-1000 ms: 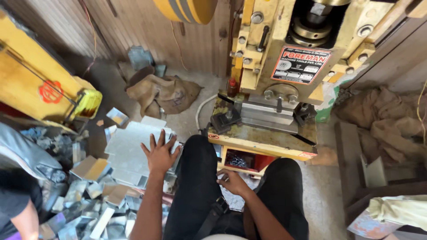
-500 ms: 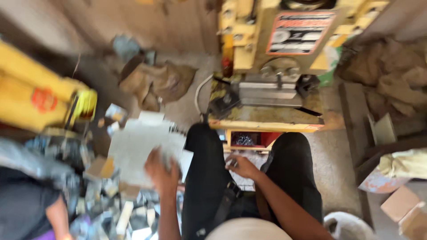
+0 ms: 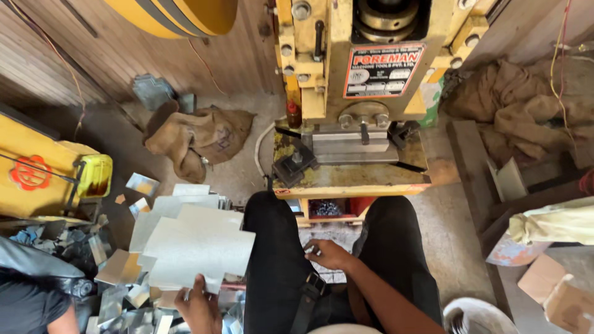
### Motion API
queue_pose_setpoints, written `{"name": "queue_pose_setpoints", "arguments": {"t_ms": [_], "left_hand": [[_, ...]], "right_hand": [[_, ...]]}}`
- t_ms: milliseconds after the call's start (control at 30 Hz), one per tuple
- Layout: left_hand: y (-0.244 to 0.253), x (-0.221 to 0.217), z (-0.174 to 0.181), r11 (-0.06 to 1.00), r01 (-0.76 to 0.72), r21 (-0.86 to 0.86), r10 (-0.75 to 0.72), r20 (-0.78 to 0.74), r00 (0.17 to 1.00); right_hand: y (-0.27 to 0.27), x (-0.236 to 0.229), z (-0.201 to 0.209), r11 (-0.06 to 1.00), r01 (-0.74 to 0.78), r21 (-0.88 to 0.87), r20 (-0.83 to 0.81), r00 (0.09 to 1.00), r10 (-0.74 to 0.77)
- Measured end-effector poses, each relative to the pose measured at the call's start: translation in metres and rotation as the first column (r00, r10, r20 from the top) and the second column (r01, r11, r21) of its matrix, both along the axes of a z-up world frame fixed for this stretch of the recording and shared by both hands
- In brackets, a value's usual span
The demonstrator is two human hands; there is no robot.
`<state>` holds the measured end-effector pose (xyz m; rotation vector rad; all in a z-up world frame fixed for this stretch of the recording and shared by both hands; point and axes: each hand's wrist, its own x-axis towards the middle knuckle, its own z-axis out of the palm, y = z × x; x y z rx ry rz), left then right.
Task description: The person repeatedly picks up rectangular metal sheets from a stack, places them into a yellow press machine, and operates the lever to process them. After each cycle, the processed sheet is removed and placed onto a growing pile of finished pieces on the floor.
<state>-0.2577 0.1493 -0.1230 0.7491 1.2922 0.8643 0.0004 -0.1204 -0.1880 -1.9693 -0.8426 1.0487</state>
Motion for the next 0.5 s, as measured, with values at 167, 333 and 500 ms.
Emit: {"name": "queue_pose_setpoints", "arguments": {"t_ms": [167, 333, 500], "left_hand": [[-0.035, 0.034, 0.06, 0.779, 0.278, 0.562, -0.12, -0.301, 0.946], [-0.058, 0.057, 0.108, 0.661, 0.369, 0.654, -0.268, -0.255, 0.929], [-0.09, 0.127, 0.122, 0.762, 0.592, 0.261, -0.643, 0.194, 0.741]], "right_hand": [[-0.004, 0.006, 0.048, 0.977, 0.079, 0.201, -0.066, 0.996, -0.067], [-0.049, 0.028, 0.115, 0.78, 0.477, 0.405, -0.433, 0.851, -0.296], [-0.113, 0.04, 0.165, 0.638, 0.594, 0.489, -0.725, 0.684, -0.08]]}}
